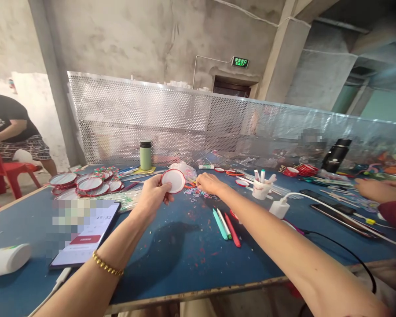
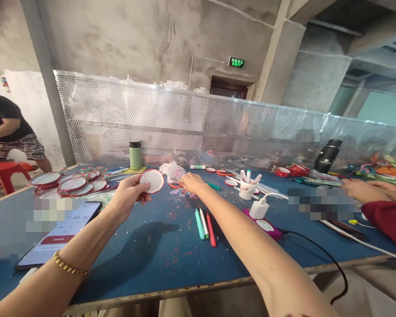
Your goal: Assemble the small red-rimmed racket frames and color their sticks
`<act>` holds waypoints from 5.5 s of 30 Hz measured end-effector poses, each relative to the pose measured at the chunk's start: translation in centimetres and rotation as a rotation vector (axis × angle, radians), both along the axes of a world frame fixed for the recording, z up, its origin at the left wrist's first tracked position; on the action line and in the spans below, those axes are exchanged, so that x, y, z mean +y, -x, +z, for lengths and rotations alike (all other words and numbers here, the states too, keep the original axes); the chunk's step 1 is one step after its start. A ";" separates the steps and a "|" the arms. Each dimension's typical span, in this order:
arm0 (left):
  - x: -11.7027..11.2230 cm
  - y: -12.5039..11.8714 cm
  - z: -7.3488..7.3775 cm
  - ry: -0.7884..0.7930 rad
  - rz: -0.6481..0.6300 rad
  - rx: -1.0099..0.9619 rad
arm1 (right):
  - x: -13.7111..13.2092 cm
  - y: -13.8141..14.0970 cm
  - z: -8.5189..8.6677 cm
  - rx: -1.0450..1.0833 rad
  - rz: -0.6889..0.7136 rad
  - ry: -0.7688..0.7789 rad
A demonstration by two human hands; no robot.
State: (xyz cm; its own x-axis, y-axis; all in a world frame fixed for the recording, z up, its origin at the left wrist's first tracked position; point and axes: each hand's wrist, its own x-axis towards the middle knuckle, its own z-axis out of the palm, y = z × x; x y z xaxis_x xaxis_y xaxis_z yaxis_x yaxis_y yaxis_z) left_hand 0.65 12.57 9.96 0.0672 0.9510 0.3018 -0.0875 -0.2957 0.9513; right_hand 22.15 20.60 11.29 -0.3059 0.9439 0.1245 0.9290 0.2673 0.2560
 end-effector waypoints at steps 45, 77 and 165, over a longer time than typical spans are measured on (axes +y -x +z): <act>-0.6 -1.0 -0.3 0.030 -0.111 0.118 | 1.2 -4.9 -1.1 0.936 0.016 0.326; -2.2 -1.2 -0.6 0.199 -0.613 -0.268 | -7.9 1.5 -3.9 1.493 0.444 0.288; -1.0 -1.1 -0.6 -0.112 -0.072 0.263 | -10.8 3.2 -4.1 1.921 0.341 0.540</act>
State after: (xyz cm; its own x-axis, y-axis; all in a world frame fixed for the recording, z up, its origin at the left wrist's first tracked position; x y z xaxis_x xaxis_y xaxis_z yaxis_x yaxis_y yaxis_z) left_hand 1.77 11.58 9.40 0.2229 0.9027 0.3680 0.1333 -0.4021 0.9058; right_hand 18.93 9.84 7.18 -0.2860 0.9322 0.2220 -0.2483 0.1517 -0.9567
